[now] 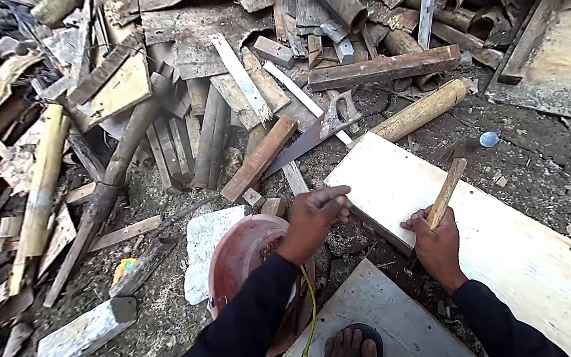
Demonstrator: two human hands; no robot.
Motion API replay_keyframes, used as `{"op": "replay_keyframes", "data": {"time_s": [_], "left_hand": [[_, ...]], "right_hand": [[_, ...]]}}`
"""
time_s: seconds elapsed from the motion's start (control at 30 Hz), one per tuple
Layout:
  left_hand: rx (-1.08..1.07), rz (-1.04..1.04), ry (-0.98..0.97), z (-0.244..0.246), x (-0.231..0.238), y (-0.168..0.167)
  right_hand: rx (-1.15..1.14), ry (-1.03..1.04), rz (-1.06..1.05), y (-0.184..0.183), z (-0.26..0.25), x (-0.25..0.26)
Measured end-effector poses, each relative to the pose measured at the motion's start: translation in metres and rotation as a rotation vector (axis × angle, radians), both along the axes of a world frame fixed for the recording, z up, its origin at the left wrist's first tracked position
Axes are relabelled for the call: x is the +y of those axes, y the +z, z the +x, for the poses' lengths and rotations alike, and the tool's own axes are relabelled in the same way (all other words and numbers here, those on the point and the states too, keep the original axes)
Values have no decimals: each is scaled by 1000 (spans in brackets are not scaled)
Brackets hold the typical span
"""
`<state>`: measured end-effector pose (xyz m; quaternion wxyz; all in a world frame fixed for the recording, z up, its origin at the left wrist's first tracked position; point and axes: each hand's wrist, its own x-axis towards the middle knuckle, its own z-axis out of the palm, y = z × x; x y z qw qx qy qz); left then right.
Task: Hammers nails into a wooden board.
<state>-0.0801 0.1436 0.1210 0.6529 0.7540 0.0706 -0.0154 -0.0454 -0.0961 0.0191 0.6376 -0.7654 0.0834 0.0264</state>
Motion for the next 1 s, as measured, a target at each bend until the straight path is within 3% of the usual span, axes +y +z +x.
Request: {"op": "replay_keyframes", "data": {"time_s": [0.17, 0.37, 1.0], "left_hand": [[-85, 259, -87, 48, -18, -77], [-132, 364, -81, 55, -20, -103], [-126, 445, -141, 55, -23, -102]], "right_hand": [[-12, -13, 20, -5, 3, 0], [-13, -22, 30, -6, 4, 0], [-2, -12, 22, -2, 0, 1]]}}
